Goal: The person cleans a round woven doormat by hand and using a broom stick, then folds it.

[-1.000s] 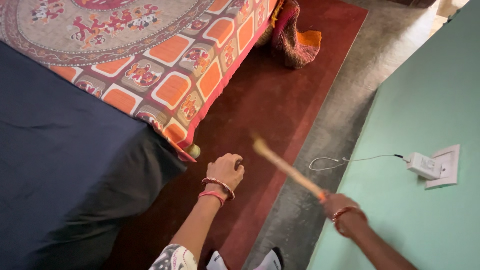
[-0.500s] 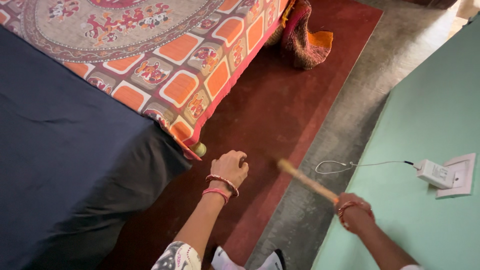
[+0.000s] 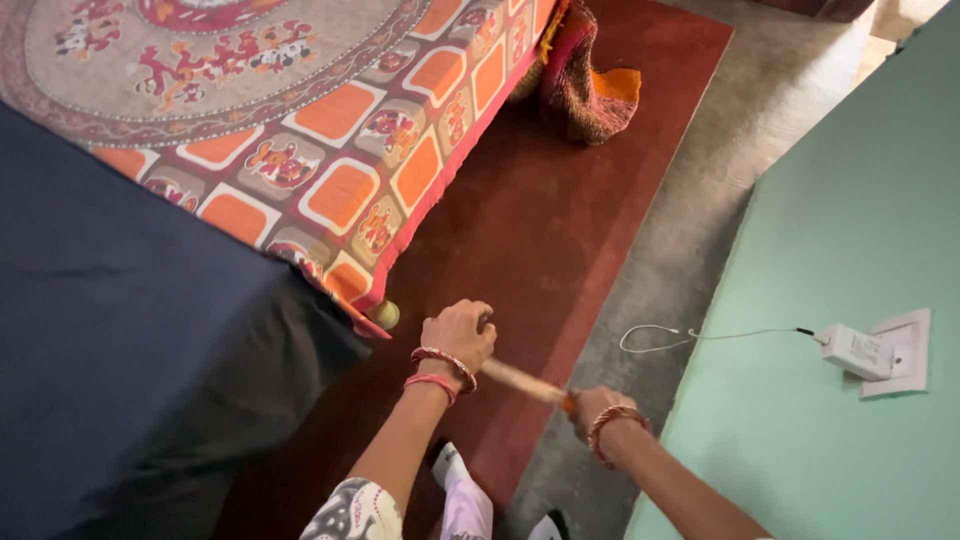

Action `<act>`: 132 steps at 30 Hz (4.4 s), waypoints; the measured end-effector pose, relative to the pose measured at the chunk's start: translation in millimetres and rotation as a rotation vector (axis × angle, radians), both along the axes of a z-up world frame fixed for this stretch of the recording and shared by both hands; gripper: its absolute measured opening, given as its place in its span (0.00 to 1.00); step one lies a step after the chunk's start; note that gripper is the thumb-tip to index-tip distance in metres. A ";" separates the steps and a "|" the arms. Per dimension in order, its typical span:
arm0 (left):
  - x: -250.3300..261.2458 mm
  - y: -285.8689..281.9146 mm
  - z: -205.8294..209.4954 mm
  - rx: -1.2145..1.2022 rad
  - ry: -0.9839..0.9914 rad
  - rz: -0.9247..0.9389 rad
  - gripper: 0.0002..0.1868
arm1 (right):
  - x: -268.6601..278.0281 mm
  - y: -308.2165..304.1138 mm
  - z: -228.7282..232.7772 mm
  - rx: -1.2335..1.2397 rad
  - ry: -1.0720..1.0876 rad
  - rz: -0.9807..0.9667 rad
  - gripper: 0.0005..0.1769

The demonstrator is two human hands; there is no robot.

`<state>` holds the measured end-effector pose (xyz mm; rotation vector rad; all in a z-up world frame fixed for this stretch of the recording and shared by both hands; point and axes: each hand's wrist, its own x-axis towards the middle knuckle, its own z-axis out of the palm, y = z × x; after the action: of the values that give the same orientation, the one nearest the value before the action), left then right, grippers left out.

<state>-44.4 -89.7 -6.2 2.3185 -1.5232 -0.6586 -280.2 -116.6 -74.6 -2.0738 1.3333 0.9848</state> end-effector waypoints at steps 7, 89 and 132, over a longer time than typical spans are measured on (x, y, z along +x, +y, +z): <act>42.7 -18.2 -1.0 0.014 -0.045 -0.021 0.13 | -6.5 -26.5 -29.8 0.006 0.062 -0.180 0.14; 174.5 -311.4 -20.8 0.041 -0.013 -0.049 0.15 | 99.6 -336.3 -107.1 -0.035 0.046 -0.569 0.19; 235.6 -454.6 -26.4 0.080 -0.002 -0.166 0.15 | 209.1 -384.3 -43.9 0.143 -0.066 -0.320 0.23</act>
<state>191.1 -544.2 -32.6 2.2666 -1.7339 -0.7716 -71.0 -500.9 -118.5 -1.7056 1.4584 0.8380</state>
